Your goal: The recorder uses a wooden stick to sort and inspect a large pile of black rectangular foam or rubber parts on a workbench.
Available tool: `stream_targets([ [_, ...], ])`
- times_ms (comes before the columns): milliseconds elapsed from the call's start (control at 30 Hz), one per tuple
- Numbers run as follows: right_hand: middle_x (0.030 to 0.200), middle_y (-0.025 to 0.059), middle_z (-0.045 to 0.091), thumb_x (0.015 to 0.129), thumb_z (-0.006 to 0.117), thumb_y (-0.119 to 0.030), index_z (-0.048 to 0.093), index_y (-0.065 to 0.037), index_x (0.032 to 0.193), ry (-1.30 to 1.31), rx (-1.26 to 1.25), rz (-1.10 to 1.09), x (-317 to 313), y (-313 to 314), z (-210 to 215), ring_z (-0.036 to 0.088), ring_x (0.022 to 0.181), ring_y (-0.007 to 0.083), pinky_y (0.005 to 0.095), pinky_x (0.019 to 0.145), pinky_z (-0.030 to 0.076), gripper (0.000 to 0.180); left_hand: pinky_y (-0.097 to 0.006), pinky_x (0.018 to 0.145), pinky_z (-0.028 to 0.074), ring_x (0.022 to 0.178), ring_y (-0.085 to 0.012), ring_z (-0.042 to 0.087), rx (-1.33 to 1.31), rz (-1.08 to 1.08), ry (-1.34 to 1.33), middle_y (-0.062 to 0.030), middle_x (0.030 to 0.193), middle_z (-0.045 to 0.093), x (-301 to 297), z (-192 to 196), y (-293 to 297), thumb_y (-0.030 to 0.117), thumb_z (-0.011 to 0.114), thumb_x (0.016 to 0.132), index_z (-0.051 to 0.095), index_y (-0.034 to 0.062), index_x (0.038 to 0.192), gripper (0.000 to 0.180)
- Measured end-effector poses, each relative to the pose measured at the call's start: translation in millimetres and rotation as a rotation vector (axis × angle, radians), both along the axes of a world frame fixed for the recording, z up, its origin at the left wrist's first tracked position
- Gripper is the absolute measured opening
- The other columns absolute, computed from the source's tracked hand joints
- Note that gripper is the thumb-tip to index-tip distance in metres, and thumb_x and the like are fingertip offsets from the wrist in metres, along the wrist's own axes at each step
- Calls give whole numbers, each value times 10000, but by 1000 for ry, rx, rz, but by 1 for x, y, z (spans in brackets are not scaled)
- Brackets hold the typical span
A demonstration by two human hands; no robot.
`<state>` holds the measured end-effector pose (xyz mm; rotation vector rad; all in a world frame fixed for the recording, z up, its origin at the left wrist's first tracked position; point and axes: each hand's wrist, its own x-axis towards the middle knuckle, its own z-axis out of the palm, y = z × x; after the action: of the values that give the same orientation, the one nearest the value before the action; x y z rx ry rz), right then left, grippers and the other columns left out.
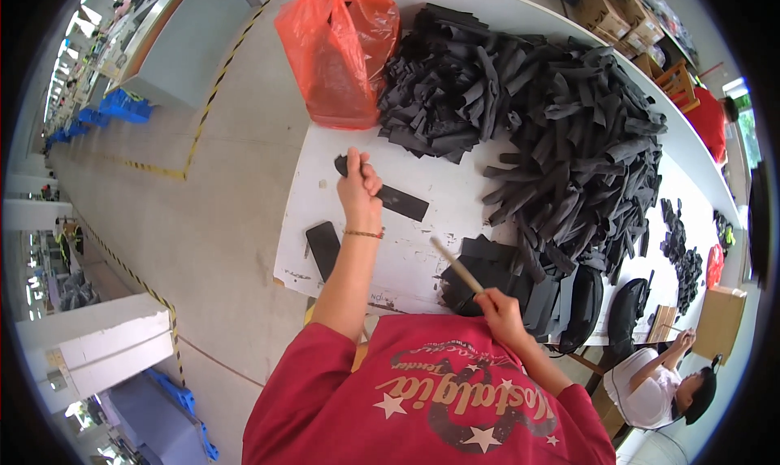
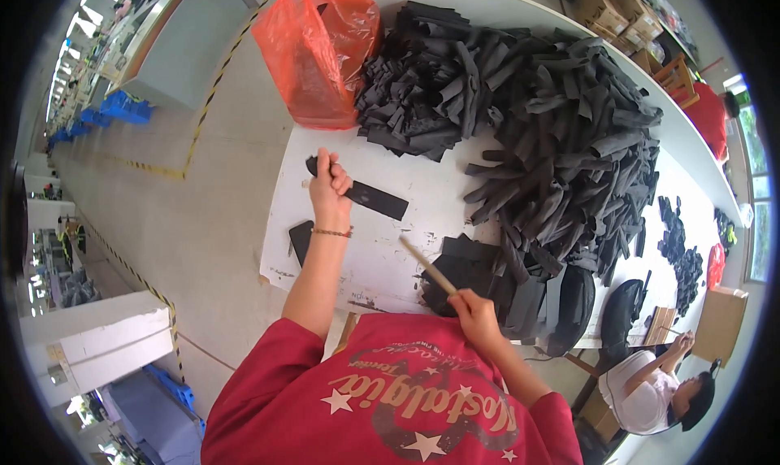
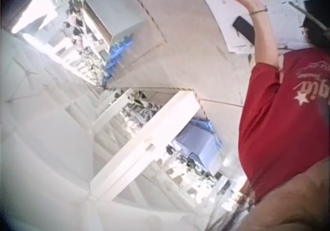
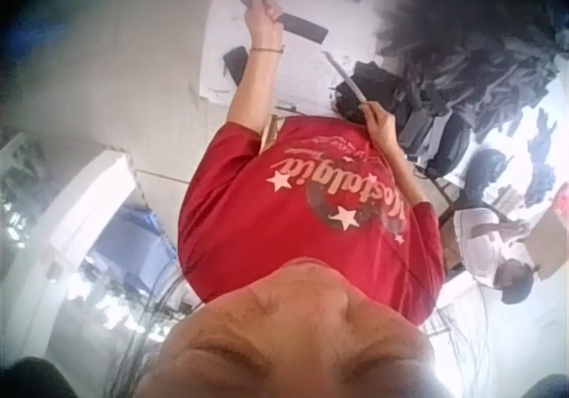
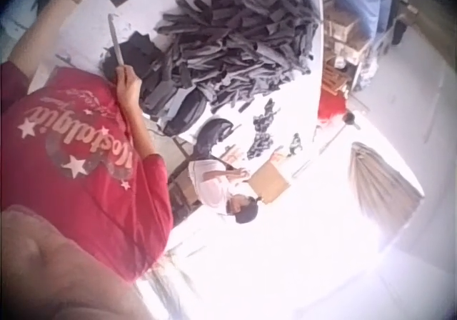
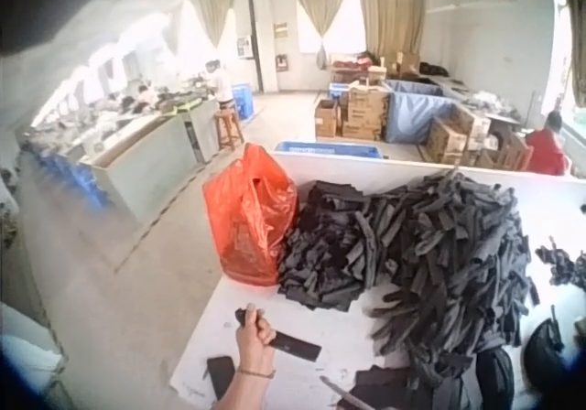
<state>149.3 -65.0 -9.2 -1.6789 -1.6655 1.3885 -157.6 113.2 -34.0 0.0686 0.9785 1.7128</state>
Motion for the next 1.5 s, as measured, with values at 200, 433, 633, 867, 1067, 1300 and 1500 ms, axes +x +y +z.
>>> stream_targets([
  [200,729,200,619,916,598,-123,621,-9,968,-53,327,38,-19,28,8,620,644,365,410,567,482,128,-234,595,484,678,-115,543,-115,43,-314,-24,794,551,35,-27,-8,372,618,933,596,45,1021,339],
  [433,718,200,613,915,599,-145,614,-19,950,-129,350,55,-21,31,-11,624,657,377,427,561,479,131,-274,593,515,641,-138,567,-108,-38,-232,-40,770,577,57,-23,-14,340,624,933,589,41,1003,309],
  [633,629,207,552,912,542,-80,570,54,922,1,325,-123,-77,70,-22,560,538,336,385,520,442,137,-301,503,482,522,-162,567,-72,-312,10,-61,658,592,126,10,-60,256,619,931,592,13,881,249],
  [867,628,241,539,933,541,-104,507,25,826,63,220,-158,-88,44,-23,579,590,420,441,511,421,171,-264,475,455,511,-132,526,-82,-178,-61,-38,664,566,108,20,-54,307,637,929,589,35,899,278],
  [1067,615,173,551,938,545,-100,552,19,845,28,248,-21,-60,19,-29,549,512,219,343,491,423,152,-232,361,293,391,-81,399,-105,-125,39,5,553,488,82,-3,-38,315,675,903,595,8,871,319],
  [1300,652,216,574,907,604,-106,571,4,862,-121,241,80,-10,-19,5,612,593,369,411,517,459,123,-223,347,209,361,-55,307,-218,-129,-141,41,512,410,88,-21,-41,340,666,907,593,18,906,330],
  [1500,640,188,587,880,653,-171,569,-21,877,-245,163,70,0,-21,33,620,611,390,443,523,469,172,-221,379,231,411,-51,298,-188,-51,-163,47,548,402,80,-20,-29,365,538,978,576,50,904,327],
])
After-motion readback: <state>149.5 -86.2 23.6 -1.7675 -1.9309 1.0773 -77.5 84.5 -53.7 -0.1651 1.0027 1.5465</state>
